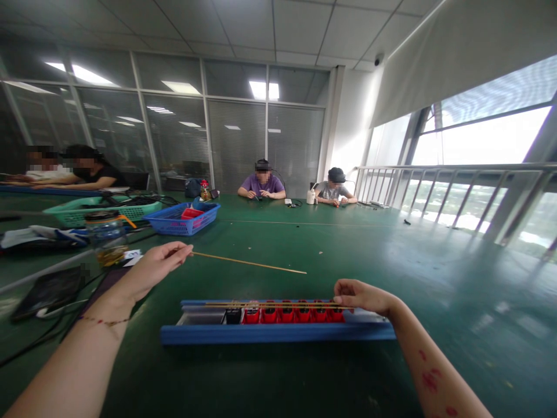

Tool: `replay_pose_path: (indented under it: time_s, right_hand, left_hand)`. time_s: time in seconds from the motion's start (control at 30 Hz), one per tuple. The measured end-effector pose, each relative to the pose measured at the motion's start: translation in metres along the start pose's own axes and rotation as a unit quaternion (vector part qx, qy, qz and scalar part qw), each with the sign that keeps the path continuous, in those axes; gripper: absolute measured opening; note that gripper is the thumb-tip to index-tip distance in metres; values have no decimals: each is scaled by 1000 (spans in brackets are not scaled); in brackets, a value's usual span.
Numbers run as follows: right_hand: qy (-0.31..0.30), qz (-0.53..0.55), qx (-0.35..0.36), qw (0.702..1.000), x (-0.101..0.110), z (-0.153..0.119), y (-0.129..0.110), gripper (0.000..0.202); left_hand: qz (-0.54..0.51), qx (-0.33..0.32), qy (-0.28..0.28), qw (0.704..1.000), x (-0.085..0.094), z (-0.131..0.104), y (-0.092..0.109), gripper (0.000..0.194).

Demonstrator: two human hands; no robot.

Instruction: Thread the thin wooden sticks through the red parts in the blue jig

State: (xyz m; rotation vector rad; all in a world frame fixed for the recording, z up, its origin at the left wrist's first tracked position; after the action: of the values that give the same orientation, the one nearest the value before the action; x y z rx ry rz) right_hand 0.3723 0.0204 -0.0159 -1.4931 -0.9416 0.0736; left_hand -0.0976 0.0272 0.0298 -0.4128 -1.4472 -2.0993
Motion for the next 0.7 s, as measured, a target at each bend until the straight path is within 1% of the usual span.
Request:
replay_pose_path:
  time_s: [0.1,0.2,0.27,0.33,0.43,0.5,0.57,0.63,0.7]
  right_hand:
    - [-3,-3,-2,1000,1,0,2,32]
    - [-6,-7,-4,1000,2,0,5,32]
    - [-5,-18,-4,1000,3,-1,6,32]
    - [-2,-30,-6,1000,3,-1,6,33]
    - [13,-45,-13,999,5,-1,6,35]
    - [21,-48,-13,999,5,-1,5,36]
    - [24,-46,-14,999,5,-2,5,38]
    - [24,-42,-12,999,5,-2,4,37]
    - [28,-38,-7,999,5,-3,3,36]
  left_hand:
    - [-22,-13,-38,999,-7,6,-16,44]
    - [13,-2,-57,998,-17,10,-26,44]
    - [39,-3,-75,996,-26,11,-30,46]
    - [63,-15,-104,992,-35,13,-30,46]
    - [100,-40,-164,981,-50,18,-26,43]
    - [129,-62,-202,969,-60,22,-22,39]
    - [178,-86,-231,953,-71,27,-18,32]
    - [232,-102,-244,936,-82,32,-17,25]
    - [269,-106,-241,926,-94,35,-17,18]
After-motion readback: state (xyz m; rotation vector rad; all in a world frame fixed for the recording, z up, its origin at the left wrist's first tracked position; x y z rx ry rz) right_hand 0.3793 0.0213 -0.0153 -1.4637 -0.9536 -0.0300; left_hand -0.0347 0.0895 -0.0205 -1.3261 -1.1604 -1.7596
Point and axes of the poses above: each hand's wrist, its own z-axis towards the middle knuckle, its own x-axis out of the back of the hand, y = z × x, the point moved 1 cm from there along z, towards the middle knuckle, and after that the axes turned 5 degrees about -x, right-handed, at the moved point
